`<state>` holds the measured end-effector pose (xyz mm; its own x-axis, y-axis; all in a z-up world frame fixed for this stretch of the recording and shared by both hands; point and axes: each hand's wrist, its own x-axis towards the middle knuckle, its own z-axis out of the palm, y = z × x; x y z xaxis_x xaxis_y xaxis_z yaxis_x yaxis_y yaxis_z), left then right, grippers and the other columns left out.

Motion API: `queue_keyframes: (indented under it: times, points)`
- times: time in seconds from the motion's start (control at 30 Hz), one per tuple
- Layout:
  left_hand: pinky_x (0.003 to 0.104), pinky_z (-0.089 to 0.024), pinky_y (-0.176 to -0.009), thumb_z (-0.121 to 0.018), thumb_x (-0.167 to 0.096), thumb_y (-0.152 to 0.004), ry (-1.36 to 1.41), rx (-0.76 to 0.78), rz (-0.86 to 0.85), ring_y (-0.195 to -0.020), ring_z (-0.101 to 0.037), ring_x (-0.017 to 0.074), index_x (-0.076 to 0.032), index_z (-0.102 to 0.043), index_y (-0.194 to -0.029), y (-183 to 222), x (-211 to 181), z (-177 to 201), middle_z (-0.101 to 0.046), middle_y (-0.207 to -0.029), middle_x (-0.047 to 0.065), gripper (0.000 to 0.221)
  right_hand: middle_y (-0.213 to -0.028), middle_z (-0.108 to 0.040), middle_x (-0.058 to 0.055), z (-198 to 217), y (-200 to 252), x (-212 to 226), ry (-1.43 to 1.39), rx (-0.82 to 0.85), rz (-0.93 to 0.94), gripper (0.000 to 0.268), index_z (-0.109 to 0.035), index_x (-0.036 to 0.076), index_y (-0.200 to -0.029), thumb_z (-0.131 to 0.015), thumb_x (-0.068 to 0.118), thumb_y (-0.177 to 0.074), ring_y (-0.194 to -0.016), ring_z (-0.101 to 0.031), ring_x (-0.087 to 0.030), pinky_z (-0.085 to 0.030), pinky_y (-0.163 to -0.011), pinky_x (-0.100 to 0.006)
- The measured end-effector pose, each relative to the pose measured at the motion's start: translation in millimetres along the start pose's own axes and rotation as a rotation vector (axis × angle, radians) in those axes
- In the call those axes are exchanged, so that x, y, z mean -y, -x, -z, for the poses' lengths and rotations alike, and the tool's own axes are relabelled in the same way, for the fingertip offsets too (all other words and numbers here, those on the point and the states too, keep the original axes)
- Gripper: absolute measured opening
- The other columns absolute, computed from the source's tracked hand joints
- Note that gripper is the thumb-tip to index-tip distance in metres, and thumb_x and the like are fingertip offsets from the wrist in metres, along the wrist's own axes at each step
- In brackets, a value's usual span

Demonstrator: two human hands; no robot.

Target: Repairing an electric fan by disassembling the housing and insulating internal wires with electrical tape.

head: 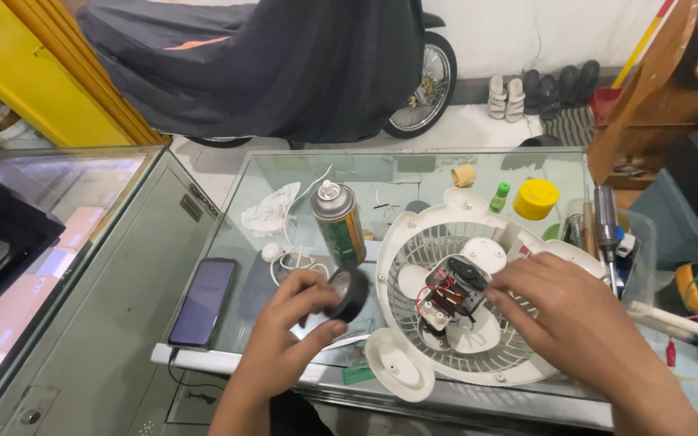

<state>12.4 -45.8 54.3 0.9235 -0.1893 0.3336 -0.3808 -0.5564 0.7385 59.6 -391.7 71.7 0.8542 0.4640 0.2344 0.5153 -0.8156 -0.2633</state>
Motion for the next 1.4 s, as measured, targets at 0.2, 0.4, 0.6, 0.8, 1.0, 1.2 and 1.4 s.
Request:
queue_keyframes:
  times: [0.2, 0.4, 0.6, 0.8, 1.0, 1.2, 1.4]
  points:
    - [0.028, -0.051, -0.074, -0.069, -0.023, -0.093, 0.29, 0.086, -0.218, -0.097, -0.065, 0.0152, -0.011, -0.072, -0.111, -97, -50, -65, -0.069, -0.122, 0.001, 0.022, -0.144, -0.053, -0.008, 43, -36, 8, -0.392, -0.111, 0.147, 0.048, -0.051, 0.015, -0.141, -0.056, 0.027, -0.096, -0.135, -0.049, -0.025, -0.042, -0.107, -0.044]
    - [0.028, -0.047, -0.078, -0.063, -0.031, -0.097, 0.45, 0.149, -0.28, -0.09, -0.058, 0.0127, -0.012, -0.063, -0.127, -138, -60, -71, -0.064, -0.11, 0.0, 0.035, -0.136, -0.062, -0.007, 60, -56, -19, -0.528, -0.241, 0.221, 0.039, -0.059, 0.015, -0.134, -0.065, 0.022, -0.096, -0.127, -0.06, -0.023, -0.054, -0.095, -0.038]
    - [0.03, -0.05, -0.072, -0.065, -0.032, -0.099, 0.384, -0.013, -0.502, -0.08, -0.058, 0.0165, -0.009, -0.071, -0.12, -139, -51, -74, -0.07, -0.107, 0.006, 0.031, -0.115, -0.074, -0.002, 63, -56, -21, -0.367, -0.193, 0.192, 0.03, -0.071, 0.018, -0.121, -0.071, 0.029, -0.093, -0.106, -0.069, -0.02, -0.056, -0.086, -0.035]
    - [0.03, -0.05, -0.072, -0.066, -0.031, -0.097, 0.351, -0.125, -0.437, -0.075, -0.058, 0.0155, -0.011, -0.074, -0.118, -133, -43, -78, -0.07, -0.093, 0.004, 0.029, -0.116, -0.074, -0.001, 69, -70, -16, -0.265, -0.059, 0.264, 0.029, -0.067, 0.016, -0.123, -0.067, 0.026, -0.095, -0.106, -0.069, -0.02, -0.054, -0.089, -0.037]
    - [0.025, -0.052, -0.056, -0.069, -0.029, -0.094, 0.321, -0.151, -0.486, -0.072, -0.063, 0.014, -0.013, -0.071, -0.116, -131, -36, -79, -0.075, -0.098, 0.003, 0.028, -0.11, -0.076, -0.002, 78, -75, -9, -0.239, -0.108, 0.365, 0.025, -0.069, 0.016, -0.12, -0.065, 0.023, -0.096, -0.101, -0.07, -0.022, -0.054, -0.085, -0.037]
    - [0.023, -0.049, -0.05, -0.068, -0.029, -0.095, 0.31, -0.178, -0.542, -0.063, -0.06, 0.0111, -0.016, -0.07, -0.123, -132, -40, -77, -0.075, -0.109, 0.006, 0.031, -0.111, -0.076, -0.003, 83, -72, -5, -0.156, -0.072, 0.356, 0.027, -0.068, 0.016, -0.122, -0.066, 0.026, -0.097, -0.102, -0.07, -0.023, -0.055, -0.083, -0.038]
    - [0.024, -0.044, -0.048, -0.07, -0.035, -0.094, 0.28, -0.199, -0.611, -0.062, -0.06, 0.0122, -0.016, -0.07, -0.119, -131, -30, -89, -0.074, -0.102, 0.005, 0.031, -0.107, -0.076, -0.003, 86, -69, -2, -0.192, -0.069, 0.383, 0.027, -0.07, 0.014, -0.122, -0.067, 0.023, -0.097, -0.098, -0.071, -0.023, -0.056, -0.081, -0.038]
